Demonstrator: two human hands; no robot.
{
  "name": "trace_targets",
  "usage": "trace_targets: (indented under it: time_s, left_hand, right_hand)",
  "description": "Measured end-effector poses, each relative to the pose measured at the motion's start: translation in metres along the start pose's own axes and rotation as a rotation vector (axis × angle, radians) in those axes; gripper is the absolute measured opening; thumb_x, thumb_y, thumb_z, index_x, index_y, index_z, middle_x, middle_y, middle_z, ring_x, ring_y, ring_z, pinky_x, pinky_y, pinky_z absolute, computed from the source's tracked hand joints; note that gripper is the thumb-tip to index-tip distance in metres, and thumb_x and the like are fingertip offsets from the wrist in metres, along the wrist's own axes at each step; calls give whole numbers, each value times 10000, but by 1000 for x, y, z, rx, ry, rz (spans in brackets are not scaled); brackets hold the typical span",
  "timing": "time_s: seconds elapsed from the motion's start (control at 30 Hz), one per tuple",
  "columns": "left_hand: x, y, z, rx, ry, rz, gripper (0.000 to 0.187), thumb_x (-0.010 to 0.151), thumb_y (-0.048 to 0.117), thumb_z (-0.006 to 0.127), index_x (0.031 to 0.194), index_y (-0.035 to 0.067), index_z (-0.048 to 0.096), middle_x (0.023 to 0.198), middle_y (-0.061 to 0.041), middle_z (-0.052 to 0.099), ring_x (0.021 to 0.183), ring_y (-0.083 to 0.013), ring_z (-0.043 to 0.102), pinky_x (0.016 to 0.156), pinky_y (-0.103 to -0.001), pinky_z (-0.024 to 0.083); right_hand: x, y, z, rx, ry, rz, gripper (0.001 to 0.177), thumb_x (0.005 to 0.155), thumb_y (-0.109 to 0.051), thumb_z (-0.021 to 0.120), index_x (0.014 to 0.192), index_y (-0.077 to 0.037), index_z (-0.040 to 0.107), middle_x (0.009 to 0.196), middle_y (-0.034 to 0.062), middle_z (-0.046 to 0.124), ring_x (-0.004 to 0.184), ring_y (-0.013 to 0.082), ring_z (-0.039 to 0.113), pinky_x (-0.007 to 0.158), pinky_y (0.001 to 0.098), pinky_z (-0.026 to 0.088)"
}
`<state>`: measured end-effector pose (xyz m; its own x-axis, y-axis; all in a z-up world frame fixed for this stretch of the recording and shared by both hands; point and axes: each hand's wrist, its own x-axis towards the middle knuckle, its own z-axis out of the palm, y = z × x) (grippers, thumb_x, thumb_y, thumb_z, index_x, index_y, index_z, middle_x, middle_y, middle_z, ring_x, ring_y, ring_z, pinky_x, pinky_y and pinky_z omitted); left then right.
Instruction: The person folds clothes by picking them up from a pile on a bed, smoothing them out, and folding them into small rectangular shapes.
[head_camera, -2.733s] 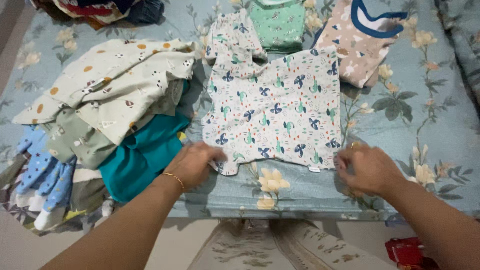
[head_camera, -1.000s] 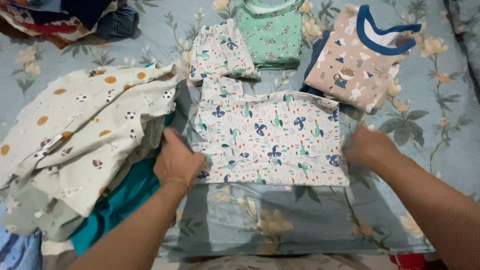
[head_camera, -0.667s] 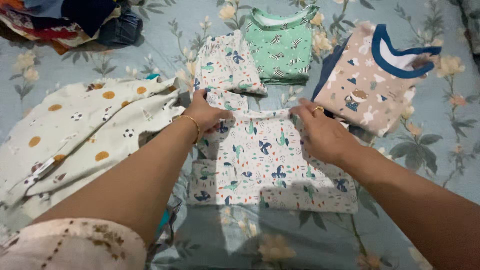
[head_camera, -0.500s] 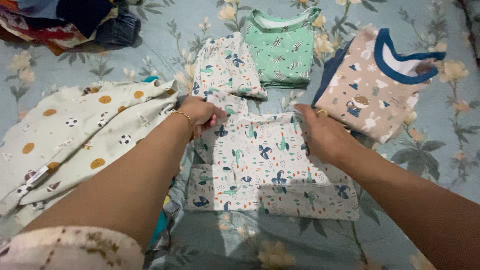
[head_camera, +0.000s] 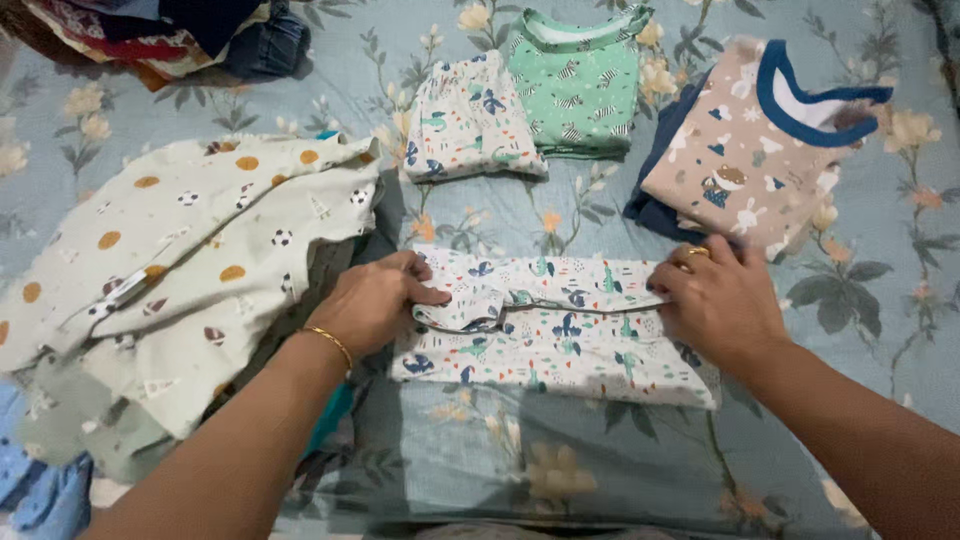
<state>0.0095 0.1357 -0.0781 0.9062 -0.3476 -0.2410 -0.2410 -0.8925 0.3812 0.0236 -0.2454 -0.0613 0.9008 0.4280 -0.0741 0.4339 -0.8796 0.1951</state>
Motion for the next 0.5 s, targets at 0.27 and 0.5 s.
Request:
trace_targets:
  time_s: [0.27, 0.5]
  left_hand:
    - [-29, 25, -5, 18, -55, -81, 414, 786, 231, 731, 1194, 299, 752, 1246, -46, 599, 1100, -280, 642, 943, -427, 502]
    - [-20, 44, 1, 21, 208, -5, 305, 806, 253, 625, 1075, 122, 681, 1223, -135, 599, 1156, -334, 561, 949, -474, 496]
  right_hand:
    - [-40, 21, 31, -28, -42, 108, 322, 752, -270, 769, 1073, -301, 780, 1221, -63, 696, 1204, 218, 546, 984, 466, 401]
    - [-37, 23, 75, 772, -15, 950, 395, 954, -346, 744, 1176, -25, 681, 1067, 221, 724, 947, 355, 701, 856, 477, 529]
